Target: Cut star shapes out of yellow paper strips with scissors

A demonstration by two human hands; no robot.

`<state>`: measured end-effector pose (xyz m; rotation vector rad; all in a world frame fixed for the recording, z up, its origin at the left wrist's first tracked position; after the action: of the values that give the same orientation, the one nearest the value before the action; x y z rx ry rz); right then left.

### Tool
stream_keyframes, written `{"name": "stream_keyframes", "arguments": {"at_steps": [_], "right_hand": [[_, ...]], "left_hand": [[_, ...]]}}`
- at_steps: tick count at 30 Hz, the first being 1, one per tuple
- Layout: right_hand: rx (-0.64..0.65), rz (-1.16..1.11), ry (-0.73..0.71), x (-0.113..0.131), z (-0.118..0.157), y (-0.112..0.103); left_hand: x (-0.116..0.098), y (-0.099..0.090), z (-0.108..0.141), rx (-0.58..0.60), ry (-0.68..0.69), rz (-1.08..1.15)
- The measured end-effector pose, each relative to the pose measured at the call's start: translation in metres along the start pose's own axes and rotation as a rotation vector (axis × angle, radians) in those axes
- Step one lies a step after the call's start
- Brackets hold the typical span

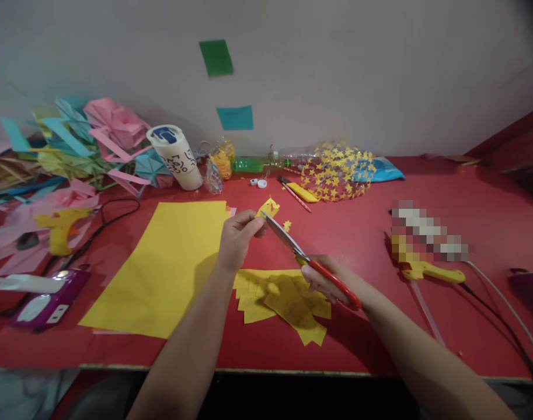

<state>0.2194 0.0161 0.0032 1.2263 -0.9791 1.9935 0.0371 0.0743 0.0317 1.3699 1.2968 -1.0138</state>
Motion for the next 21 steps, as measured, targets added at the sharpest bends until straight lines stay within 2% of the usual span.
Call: {"name": "stream_keyframes", "arguments": {"at_steps": [21], "right_hand": [[0.009,-0.087,0.068,-0.017,-0.005,0.010]], "left_hand": [[-0.003,0.006,0.001,0.023,0.001,-0.015]]}}
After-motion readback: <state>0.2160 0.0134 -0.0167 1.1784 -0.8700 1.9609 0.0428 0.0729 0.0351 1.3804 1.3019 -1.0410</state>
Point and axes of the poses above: each hand's wrist, its own z-axis away from the middle knuckle, its own y-axis out of the palm, x = y × z, the point moved 6 cm from there along -z, towards the middle knuckle
